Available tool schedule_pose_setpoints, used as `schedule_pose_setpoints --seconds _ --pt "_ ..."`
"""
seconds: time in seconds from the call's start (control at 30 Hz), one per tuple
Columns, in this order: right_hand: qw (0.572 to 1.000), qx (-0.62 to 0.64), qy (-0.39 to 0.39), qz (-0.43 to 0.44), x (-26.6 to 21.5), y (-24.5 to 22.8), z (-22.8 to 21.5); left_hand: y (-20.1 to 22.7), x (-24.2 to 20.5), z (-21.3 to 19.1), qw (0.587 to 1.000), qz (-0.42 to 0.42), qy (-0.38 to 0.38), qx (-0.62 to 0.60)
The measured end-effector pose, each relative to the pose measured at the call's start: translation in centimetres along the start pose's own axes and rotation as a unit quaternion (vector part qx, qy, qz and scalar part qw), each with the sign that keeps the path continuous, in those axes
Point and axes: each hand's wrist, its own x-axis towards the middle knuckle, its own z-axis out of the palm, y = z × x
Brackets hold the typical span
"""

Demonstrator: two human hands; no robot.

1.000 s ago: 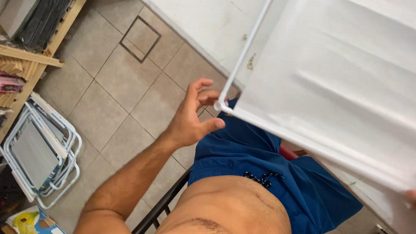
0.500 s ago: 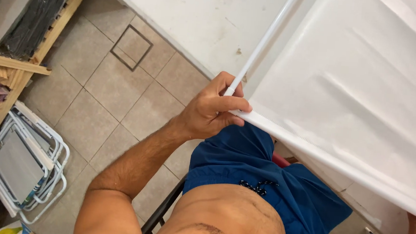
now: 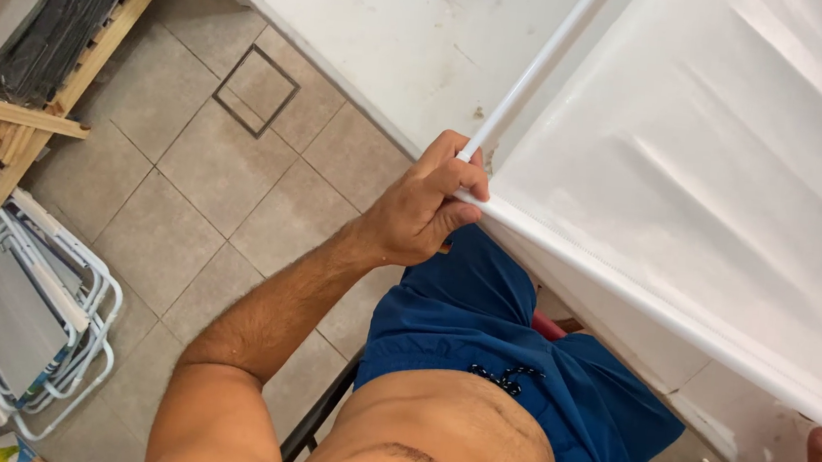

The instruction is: Assembling a modular fabric shelf by threading poles through fabric sleeves and connecting them

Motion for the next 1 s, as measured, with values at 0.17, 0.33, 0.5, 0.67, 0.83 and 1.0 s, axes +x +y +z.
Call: schedule_pose_setpoints --seconds 0.17,0.33,0.5,0.67,0.83,1.0 --pt "0.998 -0.042 0.006 0.039 -0.5 2.2 -0.2 -0.1 1.0 -1.3 0.999 -0.015 -0.019 0.034" --pt "0.981 0.047 0.106 0.153 1.5 -5.6 0.6 -1.3 3.0 -4.6 0.989 0.013 -0.053 0.136" --pt "0.973 0.216 0.051 0.058 3.1 -9.3 0.4 1.8 4.9 -3.9 0.938 0.045 0.073 0.337" --pt "0.977 0.205 0.051 0.014 3.2 -10.3 1.1 7.0 7.0 6.2 0.971 0.166 0.040 0.165" --pt "0.964 0.249 0.088 0.028 4.4 -11.8 3.2 9.9 9.7 14.6 0.928 0.264 -0.137 0.226" --pt "0.945 0.301 0.124 -0.032 7.0 -11.0 5.3 7.7 11.1 18.8 0.889 0.307 -0.137 0.310"
